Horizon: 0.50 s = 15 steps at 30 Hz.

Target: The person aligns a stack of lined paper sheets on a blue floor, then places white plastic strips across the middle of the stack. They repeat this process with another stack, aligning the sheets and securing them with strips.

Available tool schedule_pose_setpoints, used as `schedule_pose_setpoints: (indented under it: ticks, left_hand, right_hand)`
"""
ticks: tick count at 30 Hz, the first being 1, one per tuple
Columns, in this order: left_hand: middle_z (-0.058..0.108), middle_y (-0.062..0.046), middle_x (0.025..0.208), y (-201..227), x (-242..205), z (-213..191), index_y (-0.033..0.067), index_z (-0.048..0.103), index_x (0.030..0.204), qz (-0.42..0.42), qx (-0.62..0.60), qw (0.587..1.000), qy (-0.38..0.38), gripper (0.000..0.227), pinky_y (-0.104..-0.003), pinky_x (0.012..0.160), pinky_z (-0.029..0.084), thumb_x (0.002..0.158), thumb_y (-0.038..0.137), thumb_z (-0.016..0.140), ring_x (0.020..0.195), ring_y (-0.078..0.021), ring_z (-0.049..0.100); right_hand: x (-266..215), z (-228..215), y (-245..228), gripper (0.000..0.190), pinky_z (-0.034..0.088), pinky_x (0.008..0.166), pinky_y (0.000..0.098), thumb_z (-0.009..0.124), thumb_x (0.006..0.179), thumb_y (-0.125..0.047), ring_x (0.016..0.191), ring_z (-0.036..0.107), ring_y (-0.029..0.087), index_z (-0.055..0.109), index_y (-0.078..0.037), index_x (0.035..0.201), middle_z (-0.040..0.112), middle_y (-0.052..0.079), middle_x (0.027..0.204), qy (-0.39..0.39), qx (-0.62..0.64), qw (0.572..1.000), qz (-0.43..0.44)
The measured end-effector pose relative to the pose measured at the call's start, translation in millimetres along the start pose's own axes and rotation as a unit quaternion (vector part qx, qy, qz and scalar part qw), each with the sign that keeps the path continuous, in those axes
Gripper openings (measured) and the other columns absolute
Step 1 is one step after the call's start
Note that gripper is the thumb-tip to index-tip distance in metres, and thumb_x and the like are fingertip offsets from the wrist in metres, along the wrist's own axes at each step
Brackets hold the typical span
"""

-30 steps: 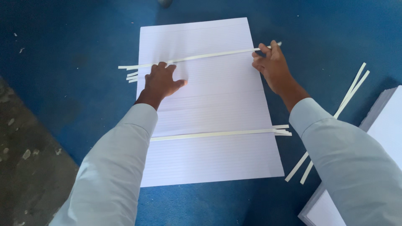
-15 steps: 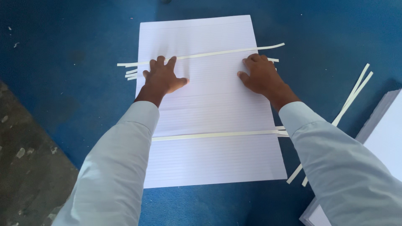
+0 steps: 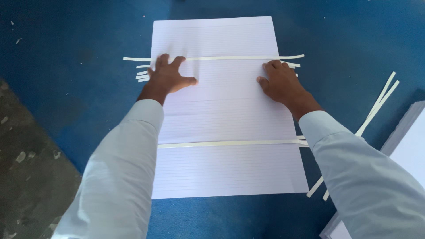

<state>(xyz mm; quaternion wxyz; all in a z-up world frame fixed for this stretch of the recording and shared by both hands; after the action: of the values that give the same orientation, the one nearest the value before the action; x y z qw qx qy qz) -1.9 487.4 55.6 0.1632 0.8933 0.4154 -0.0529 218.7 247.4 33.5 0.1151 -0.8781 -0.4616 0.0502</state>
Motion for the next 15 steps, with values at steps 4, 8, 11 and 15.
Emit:
schedule_pose_setpoints:
  ticks: [4, 8, 11, 15]
  left_hand:
    - [0.011, -0.014, 0.17, -7, 4, 2, 0.0358, 0.034, 0.157, -0.02, -0.004, 1.0, 0.009, 0.102, -0.066, 0.123, 0.009, 0.069, 0.064, 0.077, 0.158, -0.0332, 0.001]
    - [0.007, -0.013, 0.171, -8, 8, 4, 0.0373, 0.032, 0.158, -0.01, -0.013, 1.0, 0.003, 0.103, -0.066, 0.123, 0.007, 0.069, 0.064, 0.076, 0.158, -0.034, -0.004]
    - [0.005, -0.012, 0.172, -7, 12, 6, 0.0383, 0.032, 0.158, -0.001, -0.005, 1.0, 0.006, 0.102, -0.068, 0.122, 0.007, 0.069, 0.062, 0.076, 0.158, -0.036, -0.005]
    - [0.004, -0.011, 0.172, -6, 13, 9, 0.0401, 0.031, 0.158, 0.008, -0.006, 1.0, 0.015, 0.099, -0.071, 0.121, 0.006, 0.07, 0.06, 0.073, 0.157, -0.0389, -0.008]
  right_hand:
    - [-1, 0, -1, 0.056, 0.033, 0.116, 0.0522, 0.054, 0.102, -0.035, 0.143, 0.039, 0.037, 0.049, -0.002, 0.147, 0.045, 0.019, 0.152, -0.001, -0.002, 1.0, 0.002]
    - [-3, -2, -4, 0.056, 0.033, 0.115, 0.0516, 0.054, 0.101, -0.034, 0.143, 0.037, 0.037, 0.048, -0.003, 0.147, 0.042, 0.018, 0.154, -0.012, 0.018, 0.999, 0.025]
    - [-1, -6, -4, 0.056, 0.034, 0.116, 0.0503, 0.056, 0.102, -0.034, 0.145, 0.036, 0.038, 0.048, -0.002, 0.147, 0.042, 0.021, 0.154, -0.017, 0.025, 0.999, 0.022]
    - [2, -8, -3, 0.058, 0.036, 0.117, 0.0504, 0.061, 0.099, -0.034, 0.147, 0.037, 0.04, 0.05, -0.001, 0.145, 0.04, 0.021, 0.156, -0.026, 0.028, 0.999, 0.005]
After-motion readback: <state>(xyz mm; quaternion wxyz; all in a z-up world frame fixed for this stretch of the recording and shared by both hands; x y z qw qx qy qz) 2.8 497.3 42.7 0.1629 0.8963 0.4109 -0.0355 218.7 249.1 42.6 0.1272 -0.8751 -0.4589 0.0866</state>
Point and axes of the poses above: each hand's wrist, its own x-axis towards the middle knuckle, its own z-axis out of the palm, y = z × x, the point moved 3 cm from there along x, towards the middle knuckle
